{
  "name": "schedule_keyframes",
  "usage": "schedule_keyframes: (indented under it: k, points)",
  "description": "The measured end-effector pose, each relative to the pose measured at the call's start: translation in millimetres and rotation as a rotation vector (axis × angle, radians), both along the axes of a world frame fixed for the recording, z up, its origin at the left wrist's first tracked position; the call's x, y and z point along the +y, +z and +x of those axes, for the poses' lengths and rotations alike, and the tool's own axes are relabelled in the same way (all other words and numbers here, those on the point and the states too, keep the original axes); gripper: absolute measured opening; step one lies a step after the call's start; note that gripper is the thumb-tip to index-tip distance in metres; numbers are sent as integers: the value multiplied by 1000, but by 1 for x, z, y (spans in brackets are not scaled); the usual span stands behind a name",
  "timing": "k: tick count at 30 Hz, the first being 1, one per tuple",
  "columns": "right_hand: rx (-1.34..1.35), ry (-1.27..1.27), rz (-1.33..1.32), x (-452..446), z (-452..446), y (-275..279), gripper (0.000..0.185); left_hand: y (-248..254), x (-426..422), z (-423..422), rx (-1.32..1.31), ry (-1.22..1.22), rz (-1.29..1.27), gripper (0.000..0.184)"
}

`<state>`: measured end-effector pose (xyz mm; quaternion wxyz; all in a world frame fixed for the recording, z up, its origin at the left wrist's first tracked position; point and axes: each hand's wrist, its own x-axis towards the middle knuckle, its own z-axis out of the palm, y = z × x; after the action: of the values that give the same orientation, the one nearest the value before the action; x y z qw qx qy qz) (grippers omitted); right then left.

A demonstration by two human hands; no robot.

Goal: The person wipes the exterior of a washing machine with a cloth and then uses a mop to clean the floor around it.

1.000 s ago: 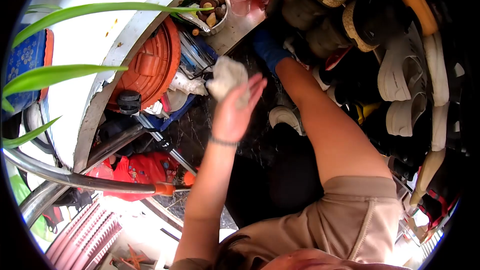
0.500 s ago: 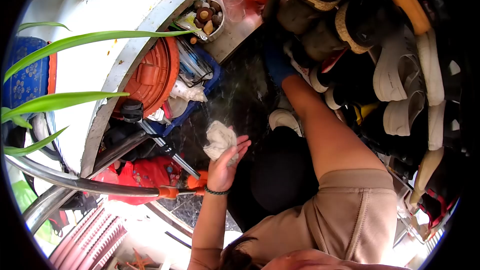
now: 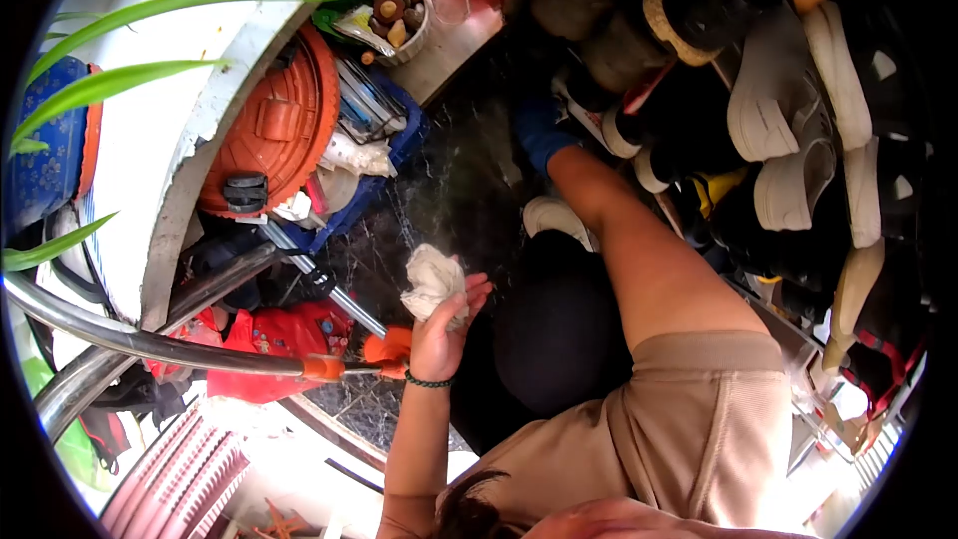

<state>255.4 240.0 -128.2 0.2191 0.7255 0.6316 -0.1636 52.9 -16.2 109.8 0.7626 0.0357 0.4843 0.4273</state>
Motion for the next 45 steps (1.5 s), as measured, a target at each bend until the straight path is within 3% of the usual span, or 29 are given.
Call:
schedule_keyframes:
  k: [1,3,4,6,8,12,13,16,18,19,21,25,27,31,33,34,36,37,39,41,43,44,45]
  points:
    - [200,-132,223,-16,10,-41,36,1,-3,1,-6,-7,-9,61]
    - [397,-263,458,-38,18,-52,33,-1,-2,3,-5,23,7,52]
    - [311,112,391,-65,19,-54,27,-2,-2,6,-10,22,4,52]
    - [219,483,314,-95,14,-45,25,-6,1,10,18,13,10,45]
    - [703,347,137,-107,-1,-38,22,-13,5,16,45,-13,29,37]
    - [696,374,3,-101,-13,62,28,-38,9,21,108,-58,66,32]
    - [563,545,71,-89,-7,87,29,-43,9,21,135,-84,80,32]
    - [155,620,335,-58,23,76,32,-56,5,20,169,-137,103,31]
    - [-139,672,600,-28,41,12,27,-61,2,18,188,-138,112,31]
    - [-128,688,605,-7,53,-14,27,-62,0,20,168,-113,103,30]
    - [252,569,758,26,70,-50,27,-61,-3,23,158,-86,71,28]
    - [145,421,885,43,58,-69,30,-65,-8,20,182,-60,58,26]
    - [43,484,721,30,48,-44,28,-67,-10,16,194,-43,53,25]
    - [126,674,701,-19,-19,12,27,-68,-10,11,199,8,46,23]
    - [929,-15,199,-38,-30,26,31,-72,-11,10,198,9,37,23]
    - [933,-14,200,-44,-35,35,31,-73,-9,8,200,2,39,24]
    - [1145,-391,420,-48,-38,37,29,-70,-6,9,209,2,40,24]
    - [1144,-393,422,-45,-31,35,29,-69,-5,10,213,3,35,25]
    - [1051,36,534,-31,-12,34,30,-72,-5,10,205,9,48,25]
    - [1272,17,685,-14,-14,79,31,-77,-6,11,201,22,52,26]
    - [1221,62,882,8,-17,148,35,-81,-6,13,198,44,74,27]
    - [1216,63,884,17,-17,165,35,-82,-5,14,193,42,76,27]
    - [1404,-48,810,26,-16,177,34,-83,-4,15,189,34,72,27]
